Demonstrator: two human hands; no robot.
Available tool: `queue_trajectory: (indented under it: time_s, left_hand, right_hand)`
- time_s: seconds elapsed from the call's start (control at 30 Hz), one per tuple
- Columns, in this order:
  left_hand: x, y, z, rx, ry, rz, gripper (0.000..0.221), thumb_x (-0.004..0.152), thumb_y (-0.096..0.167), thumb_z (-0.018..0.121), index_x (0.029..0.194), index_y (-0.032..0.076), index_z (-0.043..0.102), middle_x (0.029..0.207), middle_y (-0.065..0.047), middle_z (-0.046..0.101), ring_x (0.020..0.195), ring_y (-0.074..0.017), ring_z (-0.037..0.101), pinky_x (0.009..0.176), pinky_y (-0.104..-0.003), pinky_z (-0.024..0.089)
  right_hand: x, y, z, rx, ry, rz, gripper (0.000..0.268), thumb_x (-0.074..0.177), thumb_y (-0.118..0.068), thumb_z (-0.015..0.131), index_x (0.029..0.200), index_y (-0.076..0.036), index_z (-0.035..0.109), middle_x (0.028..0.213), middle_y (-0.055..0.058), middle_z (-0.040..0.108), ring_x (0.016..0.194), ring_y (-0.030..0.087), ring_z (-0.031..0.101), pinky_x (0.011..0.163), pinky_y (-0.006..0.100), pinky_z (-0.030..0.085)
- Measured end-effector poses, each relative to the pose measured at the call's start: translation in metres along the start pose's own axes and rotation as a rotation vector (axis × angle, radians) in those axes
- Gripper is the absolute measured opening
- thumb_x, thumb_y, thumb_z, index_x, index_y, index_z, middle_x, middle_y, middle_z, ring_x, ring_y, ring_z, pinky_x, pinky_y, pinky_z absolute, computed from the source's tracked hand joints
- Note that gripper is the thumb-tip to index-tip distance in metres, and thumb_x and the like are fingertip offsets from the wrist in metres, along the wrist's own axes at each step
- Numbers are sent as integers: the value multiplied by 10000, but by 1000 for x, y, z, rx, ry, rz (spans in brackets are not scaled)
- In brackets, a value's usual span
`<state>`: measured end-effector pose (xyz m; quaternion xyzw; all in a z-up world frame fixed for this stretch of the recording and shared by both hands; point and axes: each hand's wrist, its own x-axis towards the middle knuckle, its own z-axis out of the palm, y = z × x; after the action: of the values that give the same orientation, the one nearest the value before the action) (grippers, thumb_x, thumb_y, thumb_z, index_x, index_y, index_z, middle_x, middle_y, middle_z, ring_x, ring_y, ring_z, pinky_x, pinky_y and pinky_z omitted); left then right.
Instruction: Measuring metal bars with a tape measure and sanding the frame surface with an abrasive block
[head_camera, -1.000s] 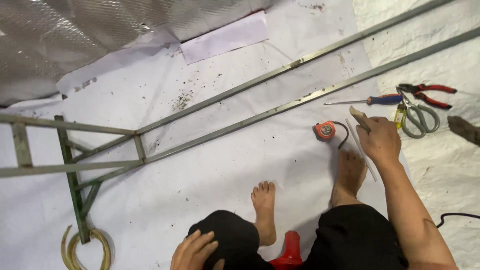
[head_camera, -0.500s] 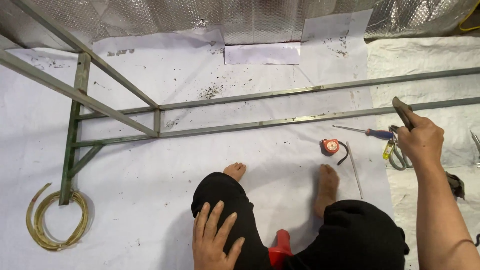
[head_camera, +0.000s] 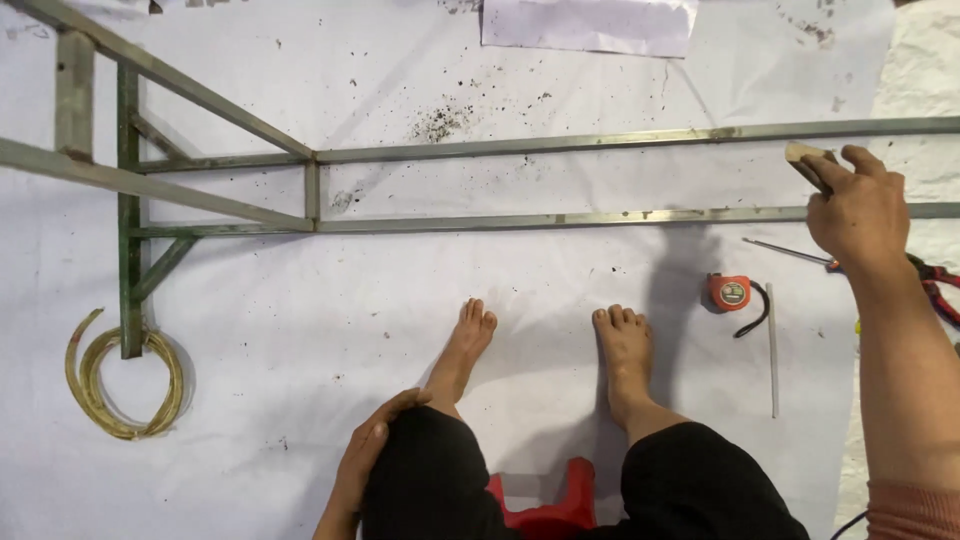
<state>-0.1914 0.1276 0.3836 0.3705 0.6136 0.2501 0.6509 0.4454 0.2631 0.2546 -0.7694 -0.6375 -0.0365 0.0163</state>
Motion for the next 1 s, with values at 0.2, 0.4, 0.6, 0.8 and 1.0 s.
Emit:
queue_trajectory:
  time_s: [0.2,0.4,0.6,0.8,1.0]
  left_hand:
    - [67,-31,-16,-148,-128,-456,856,829,540,541,1409,-88,581,1498,-246,608,1462,-359,484,1215,-480,283]
    - [165,-113,-16,301,-278,-650,549,902,312,574,1397,85,641,1435,-111,669,1334,-239,601,1127,-366,420]
    - [192,-111,-9,313,-235,-684,427,945,212,581,1339,90,690,1277,-48,733,1159,-170,665,1042,-314,487]
    - [193,-119,-13,285,-267,-692,417,940,201,608,1334,77,664,1134,-91,725,1012,-181,651,945,-313,498]
    - [187,-124,-20,203,-318,-650,407,947,183,605,1338,77,647,1081,-85,686,941,-165,608,871,-301,463]
  right_hand:
    - [18,-50,59,127,-338,146,555,936,-88,632,1459,-272,663,1531,128,549,1136,395,568,873,497,553]
    - [-10,-49,96,272,-200,232,302,1018,-86,615,1262,-120,788,1290,119,722,999,344,685,713,428,550]
    - [-32,-65,125,200,-434,480,424,1049,-177,593,1452,-280,670,976,178,660,748,346,673,658,475,564]
    - [-38,-124,128,165,-582,344,469,1070,-260,537,1517,-315,404,955,229,659,598,315,658,437,395,568]
    - [-45,-81,145,148,-488,508,482,1058,-290,563,1538,-311,527,884,191,641,661,343,651,574,473,542]
